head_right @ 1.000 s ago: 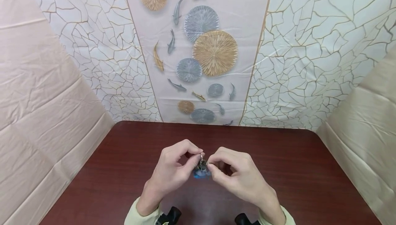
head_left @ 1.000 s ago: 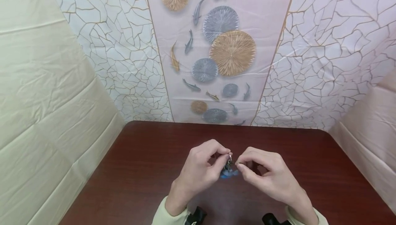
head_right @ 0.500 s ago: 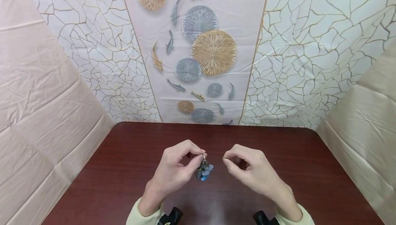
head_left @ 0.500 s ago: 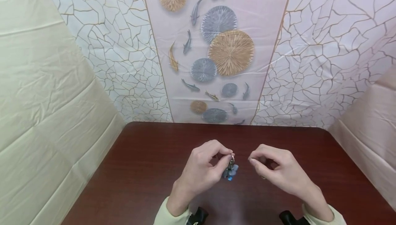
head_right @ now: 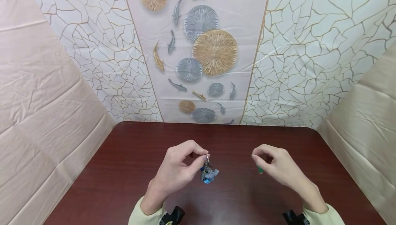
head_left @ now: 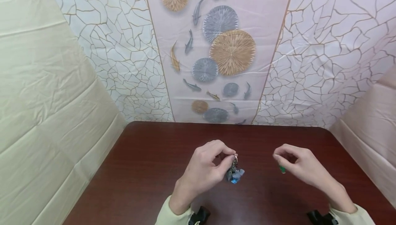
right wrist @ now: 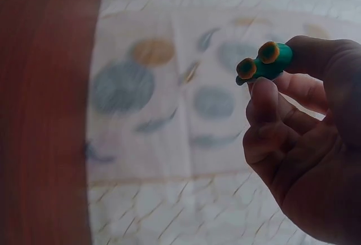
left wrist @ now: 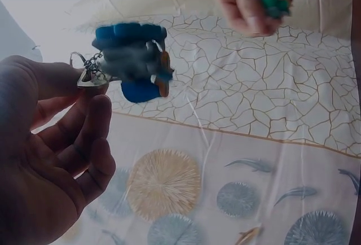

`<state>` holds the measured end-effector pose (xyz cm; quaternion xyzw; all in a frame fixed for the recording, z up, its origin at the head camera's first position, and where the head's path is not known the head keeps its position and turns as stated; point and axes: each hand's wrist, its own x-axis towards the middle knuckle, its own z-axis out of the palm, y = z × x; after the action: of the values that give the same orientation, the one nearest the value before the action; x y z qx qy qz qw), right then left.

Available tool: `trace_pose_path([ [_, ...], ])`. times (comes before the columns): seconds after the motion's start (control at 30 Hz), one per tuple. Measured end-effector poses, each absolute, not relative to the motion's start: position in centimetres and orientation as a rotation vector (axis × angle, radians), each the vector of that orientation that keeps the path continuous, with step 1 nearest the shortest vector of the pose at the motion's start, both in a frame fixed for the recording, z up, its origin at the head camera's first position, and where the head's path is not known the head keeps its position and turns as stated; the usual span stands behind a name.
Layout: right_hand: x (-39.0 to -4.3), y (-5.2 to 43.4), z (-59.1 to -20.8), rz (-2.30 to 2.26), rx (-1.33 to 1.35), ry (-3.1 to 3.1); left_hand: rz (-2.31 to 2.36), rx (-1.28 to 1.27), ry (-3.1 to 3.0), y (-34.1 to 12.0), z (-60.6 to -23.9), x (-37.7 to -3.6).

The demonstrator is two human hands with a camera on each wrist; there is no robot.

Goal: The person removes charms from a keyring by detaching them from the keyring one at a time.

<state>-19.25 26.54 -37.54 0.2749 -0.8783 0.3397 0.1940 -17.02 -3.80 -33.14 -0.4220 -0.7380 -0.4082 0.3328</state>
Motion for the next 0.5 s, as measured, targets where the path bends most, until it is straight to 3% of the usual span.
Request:
trace_pose_path([
  [0.5,-22.4,34.3,-41.3,0.827,0.408,-2.872,-1.09,-1.13,-1.967,-3.6,-33.4,-17.2],
])
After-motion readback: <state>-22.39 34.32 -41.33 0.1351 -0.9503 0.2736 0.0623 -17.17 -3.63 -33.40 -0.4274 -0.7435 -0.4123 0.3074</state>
